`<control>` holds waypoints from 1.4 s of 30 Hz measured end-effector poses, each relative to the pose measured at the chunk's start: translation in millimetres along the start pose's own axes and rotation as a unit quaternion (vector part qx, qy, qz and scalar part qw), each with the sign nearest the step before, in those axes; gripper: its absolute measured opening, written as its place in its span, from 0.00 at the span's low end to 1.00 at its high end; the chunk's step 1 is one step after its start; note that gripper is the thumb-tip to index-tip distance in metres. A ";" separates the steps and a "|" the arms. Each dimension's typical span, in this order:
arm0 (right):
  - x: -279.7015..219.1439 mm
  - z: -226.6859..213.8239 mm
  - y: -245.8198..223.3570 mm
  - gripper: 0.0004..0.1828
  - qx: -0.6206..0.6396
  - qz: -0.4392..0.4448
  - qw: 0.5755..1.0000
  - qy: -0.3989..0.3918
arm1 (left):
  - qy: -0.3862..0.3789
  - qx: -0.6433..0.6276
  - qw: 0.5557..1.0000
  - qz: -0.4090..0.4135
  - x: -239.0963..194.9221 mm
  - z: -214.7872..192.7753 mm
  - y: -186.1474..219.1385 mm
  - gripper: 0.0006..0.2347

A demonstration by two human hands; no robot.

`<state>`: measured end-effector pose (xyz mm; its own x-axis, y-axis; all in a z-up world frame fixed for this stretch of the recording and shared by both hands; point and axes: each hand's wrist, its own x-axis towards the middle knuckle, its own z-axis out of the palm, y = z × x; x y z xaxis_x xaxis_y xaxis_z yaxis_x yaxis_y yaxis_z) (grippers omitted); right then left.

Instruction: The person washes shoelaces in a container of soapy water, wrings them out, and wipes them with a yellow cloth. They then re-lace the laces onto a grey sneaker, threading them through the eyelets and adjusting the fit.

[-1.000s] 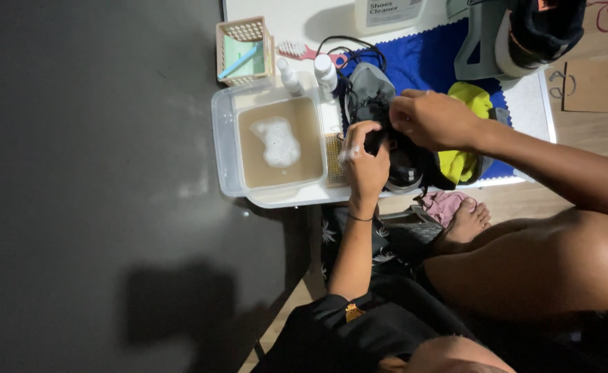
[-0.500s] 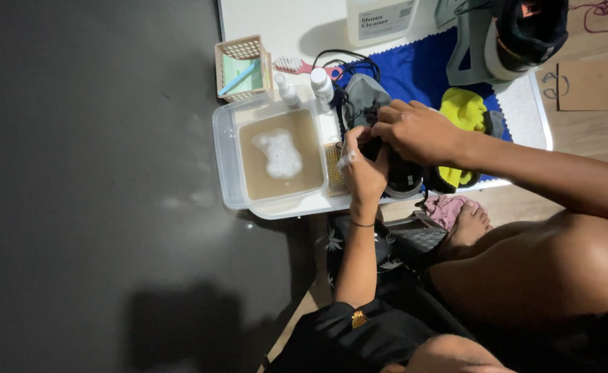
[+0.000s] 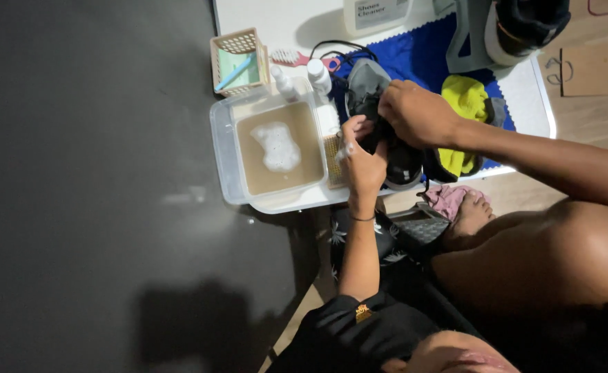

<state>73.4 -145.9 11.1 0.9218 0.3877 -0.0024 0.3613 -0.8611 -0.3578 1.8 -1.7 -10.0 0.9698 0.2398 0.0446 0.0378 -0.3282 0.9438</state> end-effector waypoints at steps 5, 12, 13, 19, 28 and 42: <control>-4.8 -32.7 -4.6 0.10 0.146 0.019 0.989 0.009 | 0.031 -0.001 0.996 0.082 -3.0 0.5 1.1 0.18; -15.9 -28.0 22.2 0.11 0.115 0.037 0.990 -0.067 | 0.108 0.020 0.983 0.146 2.9 9.4 -8.2 0.13; -15.7 -32.6 14.2 0.11 0.116 0.038 0.990 -0.068 | 0.106 0.020 0.983 0.145 3.8 10.1 -9.5 0.13; -13.3 -29.6 13.9 0.04 0.170 -0.057 0.984 -0.010 | 0.127 0.015 0.975 0.181 2.7 9.3 -6.9 0.14; -12.8 -17.7 21.0 0.15 0.088 -0.095 0.991 -0.030 | 0.136 0.014 0.980 0.142 5.4 11.9 -9.7 0.13; -17.9 -39.6 -7.0 0.03 0.098 -0.133 0.984 0.060 | 0.039 0.093 0.962 0.253 1.0 0.4 14.5 0.17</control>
<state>60.0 -159.9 50.7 0.8121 0.5398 0.2217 0.5693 -0.6496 -0.5040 3.5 -6.6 3.6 0.8549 0.0718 0.5138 -0.3845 -0.5771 0.7205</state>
